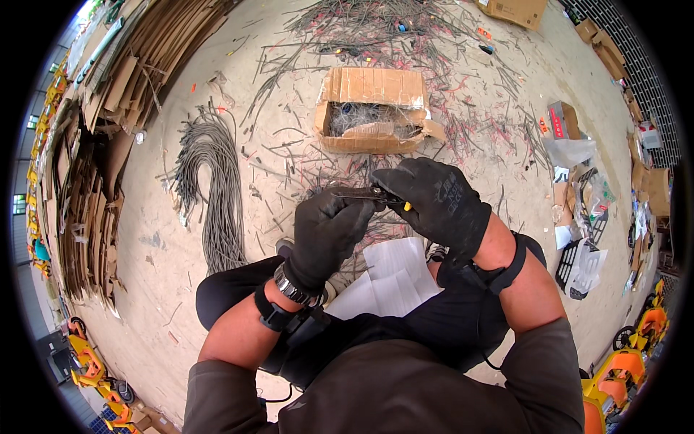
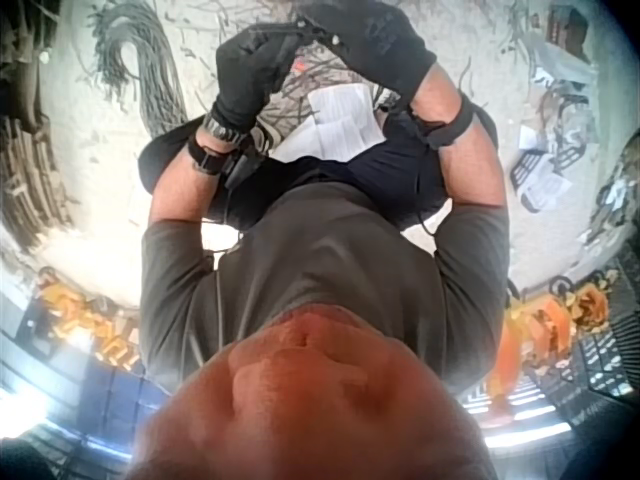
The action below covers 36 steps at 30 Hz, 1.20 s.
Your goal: The person sits on the floor and uses yellow-handled pliers to strip the insulation from black wires. They repeatedly pick up wire segments, cut the ends, and pull off the insulation, dropping the processed pieces onto the floor.
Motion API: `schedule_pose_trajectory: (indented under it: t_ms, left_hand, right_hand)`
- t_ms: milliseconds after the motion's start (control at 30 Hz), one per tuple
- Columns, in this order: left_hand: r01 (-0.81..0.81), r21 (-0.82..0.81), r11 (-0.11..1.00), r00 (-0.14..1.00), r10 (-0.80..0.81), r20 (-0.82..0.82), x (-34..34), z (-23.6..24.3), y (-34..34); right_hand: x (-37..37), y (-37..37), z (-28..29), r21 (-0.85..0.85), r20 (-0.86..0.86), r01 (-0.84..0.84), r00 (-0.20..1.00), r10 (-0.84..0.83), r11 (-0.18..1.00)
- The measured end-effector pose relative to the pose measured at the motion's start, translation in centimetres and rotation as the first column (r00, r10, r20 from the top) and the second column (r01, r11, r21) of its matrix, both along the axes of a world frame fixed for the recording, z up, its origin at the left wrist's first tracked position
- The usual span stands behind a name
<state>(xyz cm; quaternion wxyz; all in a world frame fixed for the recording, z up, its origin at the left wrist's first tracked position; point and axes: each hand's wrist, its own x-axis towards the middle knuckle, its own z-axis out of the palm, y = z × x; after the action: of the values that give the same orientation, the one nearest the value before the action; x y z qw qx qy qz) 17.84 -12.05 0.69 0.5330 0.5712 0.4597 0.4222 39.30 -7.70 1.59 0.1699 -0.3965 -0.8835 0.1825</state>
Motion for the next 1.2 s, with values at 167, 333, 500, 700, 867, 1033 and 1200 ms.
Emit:
schedule_pose_trajectory:
  t_ms: [167,333,500,700,867,1033,1200]
  left_hand:
    - [-0.010,0.152,0.988,0.996,0.023,-0.085,0.2,-0.2,-0.3]
    - [0.077,-0.064,0.995,0.997,-0.075,0.030,-0.5,0.8,-0.5]
    - [0.116,-0.068,0.991,0.993,-0.113,0.043,-0.4,0.6,-0.6]
    - [-0.005,-0.073,0.997,0.998,0.010,0.070,1.1,0.3,-1.1]
    - [-0.004,-0.155,0.988,0.998,0.013,0.060,1.1,0.5,-1.9]
    - [0.077,-0.216,0.973,0.996,-0.063,0.070,0.8,1.4,-2.3]
    - [0.089,-0.157,0.984,0.994,-0.077,0.076,1.0,1.3,-2.5]
  right_hand:
    - [0.0,0.0,0.8,-0.175,-0.123,-0.049,0.992,0.027,0.983]
    - [0.5,-0.2,1.2,-0.358,-0.235,-0.152,0.970,0.068,0.921]
    - [1.0,0.0,1.4,-0.384,-0.252,-0.171,0.965,0.075,0.907]
    - [1.1,0.2,0.0,-0.289,-0.137,-0.072,0.990,0.033,0.955]
    - [1.3,0.4,0.1,-0.281,-0.104,-0.059,0.994,0.031,0.958]
    - [1.7,0.6,-0.3,-0.177,-0.174,-0.014,0.985,-0.018,0.984]
    - [2.5,1.0,-1.0,-0.144,-0.194,0.007,0.980,-0.035,0.989]
